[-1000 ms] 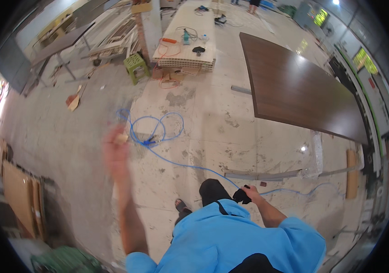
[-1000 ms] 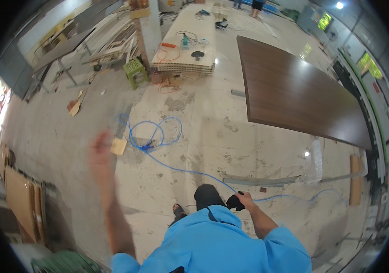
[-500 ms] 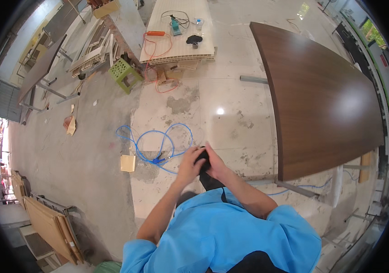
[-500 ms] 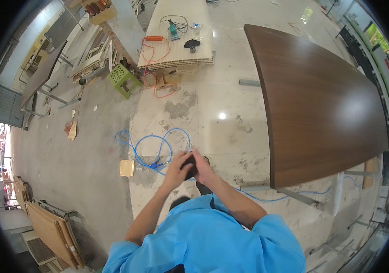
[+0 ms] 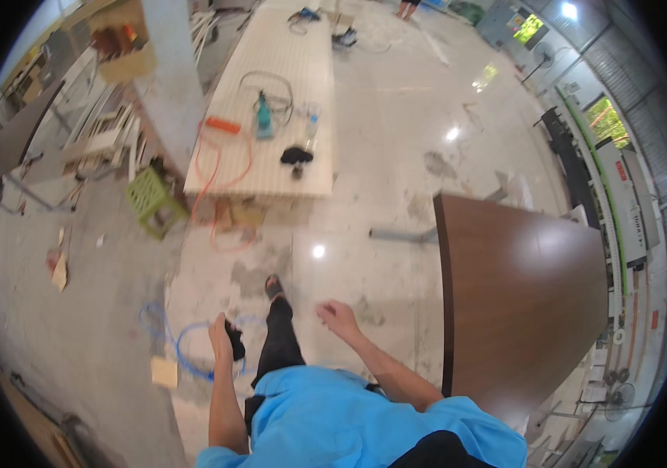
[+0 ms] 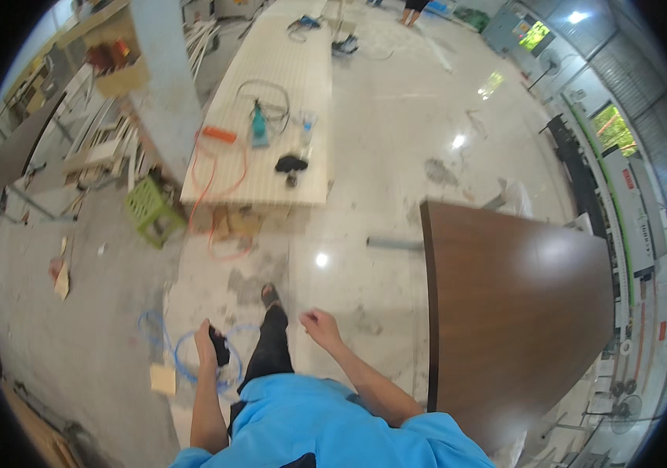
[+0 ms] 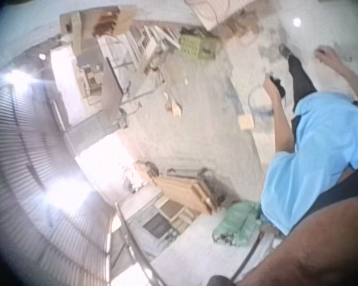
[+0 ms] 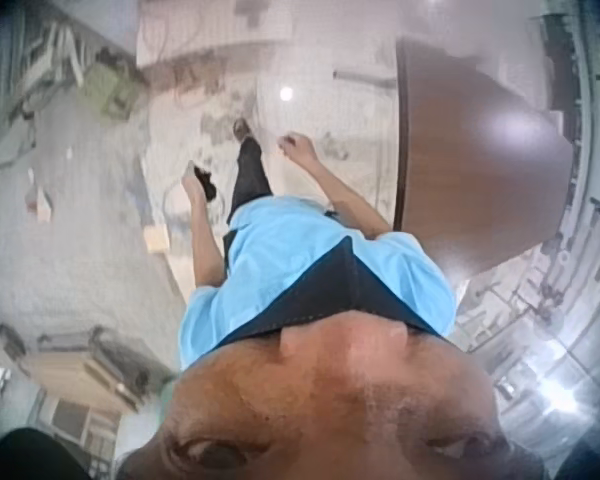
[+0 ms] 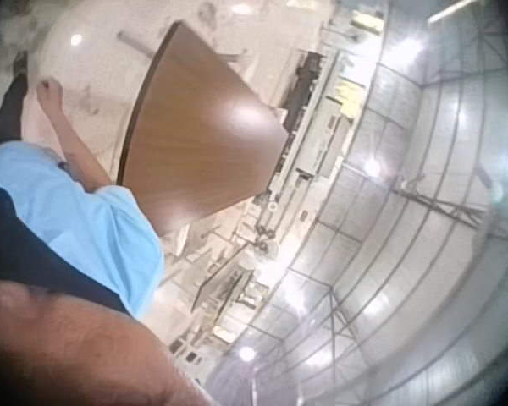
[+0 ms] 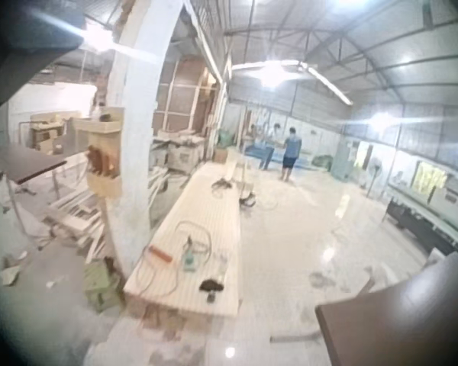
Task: The person applies a dark finish to the edge of a large wooden tabletop using a small brush and a cloth. They repeatedly dip the brush into a small container, apply the finish along the curved edge, and wipe the surface with a black cloth. The person moves around the table to reach different sections and later places the container and cloth on a nearby workbench.
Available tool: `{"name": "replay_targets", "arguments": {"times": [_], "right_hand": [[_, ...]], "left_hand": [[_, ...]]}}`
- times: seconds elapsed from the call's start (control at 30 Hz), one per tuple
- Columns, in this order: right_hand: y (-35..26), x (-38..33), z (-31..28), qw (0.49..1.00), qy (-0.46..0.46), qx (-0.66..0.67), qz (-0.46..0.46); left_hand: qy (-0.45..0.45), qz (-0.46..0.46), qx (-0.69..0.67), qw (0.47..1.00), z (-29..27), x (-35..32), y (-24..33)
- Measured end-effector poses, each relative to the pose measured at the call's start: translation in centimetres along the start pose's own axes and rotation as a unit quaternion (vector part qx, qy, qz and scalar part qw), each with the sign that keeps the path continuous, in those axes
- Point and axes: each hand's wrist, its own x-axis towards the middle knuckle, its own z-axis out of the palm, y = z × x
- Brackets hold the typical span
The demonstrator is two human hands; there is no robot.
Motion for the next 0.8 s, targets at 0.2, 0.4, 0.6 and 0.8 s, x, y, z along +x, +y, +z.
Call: {"name": "replay_targets", "arguments": {"times": [0.2, 0.4, 0.6, 0.8], "right_hand": [[0.2, 15.3, -7.9, 0.989, 0.119, -0.005, 0.09], [-2.9, 30.8, -12.7, 0.981, 0.19, -0.018, 0.02], [-0.8, 49.5, -12.5, 0.982, 0.145, -0.112, -0.049], [1.2, 65.2, -9.1, 0.983, 0.082, -0.159, -0.032]], "left_hand": [[-0.14, -0.067, 0.217, 0.964, 9.9, 16.0, 3.4], [-0.238, 0.026, 0.272, 0.932, 20.0, 27.2, 8.4], [-0.154, 0.125, 0.344, 0.918, 28.1, 34.1, 8.2], [-0.083, 0.075, 0.368, 0.923, 37.7, 42.2, 5.5]]}}
